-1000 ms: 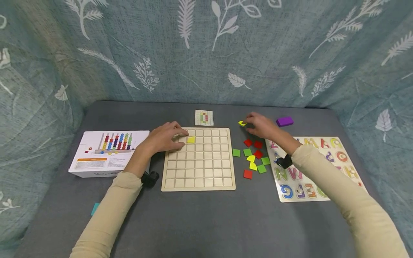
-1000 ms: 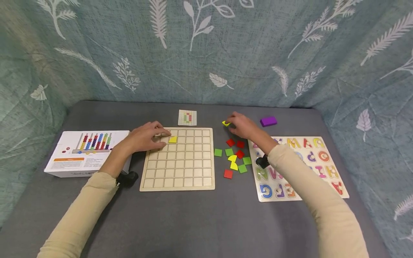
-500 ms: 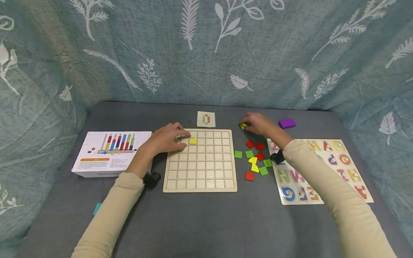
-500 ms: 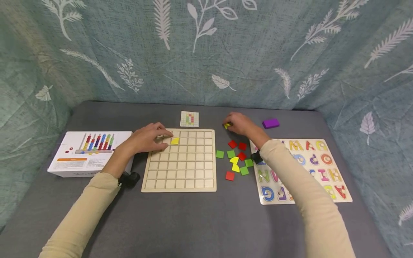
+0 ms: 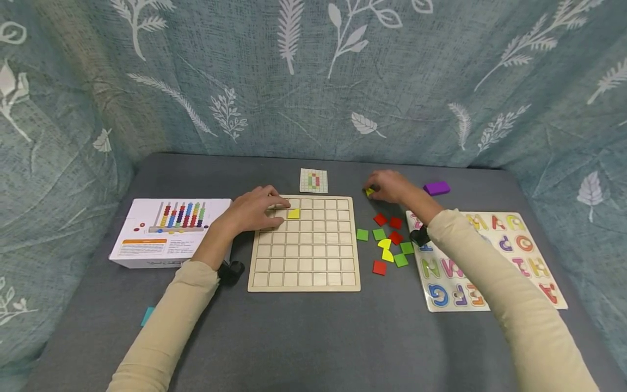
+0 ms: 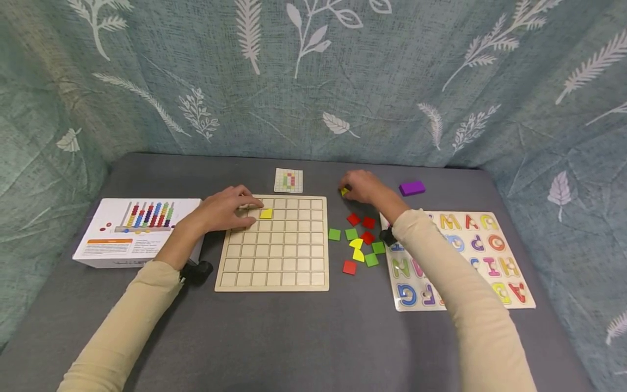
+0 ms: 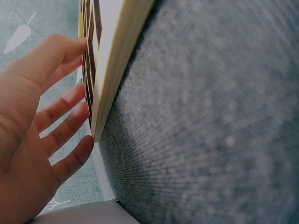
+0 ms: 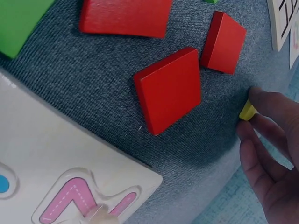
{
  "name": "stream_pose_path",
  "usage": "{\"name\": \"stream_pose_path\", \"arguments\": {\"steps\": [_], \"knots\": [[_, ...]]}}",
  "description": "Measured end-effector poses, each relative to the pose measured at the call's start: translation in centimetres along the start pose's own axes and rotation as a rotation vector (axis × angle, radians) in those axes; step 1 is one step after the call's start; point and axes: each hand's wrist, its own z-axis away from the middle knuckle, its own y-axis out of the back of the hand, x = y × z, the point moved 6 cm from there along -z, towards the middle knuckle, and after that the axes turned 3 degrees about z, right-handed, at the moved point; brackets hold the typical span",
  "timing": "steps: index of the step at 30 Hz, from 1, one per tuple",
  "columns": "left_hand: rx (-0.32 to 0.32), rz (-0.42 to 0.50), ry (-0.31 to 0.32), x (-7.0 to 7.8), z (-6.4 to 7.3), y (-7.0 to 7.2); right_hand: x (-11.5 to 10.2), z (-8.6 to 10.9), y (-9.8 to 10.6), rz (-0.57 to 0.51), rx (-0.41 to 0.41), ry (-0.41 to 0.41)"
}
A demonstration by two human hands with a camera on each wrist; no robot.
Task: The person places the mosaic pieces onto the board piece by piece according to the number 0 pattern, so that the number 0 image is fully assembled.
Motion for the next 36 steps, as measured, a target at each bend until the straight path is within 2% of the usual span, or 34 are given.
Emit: {"name": "stream_pose_path", "arguments": {"steps": [7,14,18,22,25,30,36], "knots": [[0.010,-0.003,0.005,0.1,0.0,0.1,0.0,-0.3,0.3,-0.018,-0.015,-0.034],[0.009,-0.012,0.014,-0.1,-0.1,0.1,0.1,-0.6,-0.1,-0.006,-0.065,-0.094],[0.006,-0.007,0.013,-0.1,-0.1,0.0,-0.3,-0.3,0.0,-0.031,-0.014,-0.119],[0.007,-0.015,0.005,-0.1,0.0,0.0,-2.1,-0.1,0.7,-0.140,0.108,-0.075],[0.002,-0.022,0.007,-0.1,0.0,0.0,-4.6,0.1,0.9,-0.260,0.156,0.000],[0.004,-0.019,0.008,0.0,0.0,0.0,-8.4,0.1,0.6,-0.386,0.149,0.108],[-0.002,-0.015,0.020,-0.1,-0.1,-0.2,-10.5,0.2,-0.2,-0.365,0.140,0.153]]}}
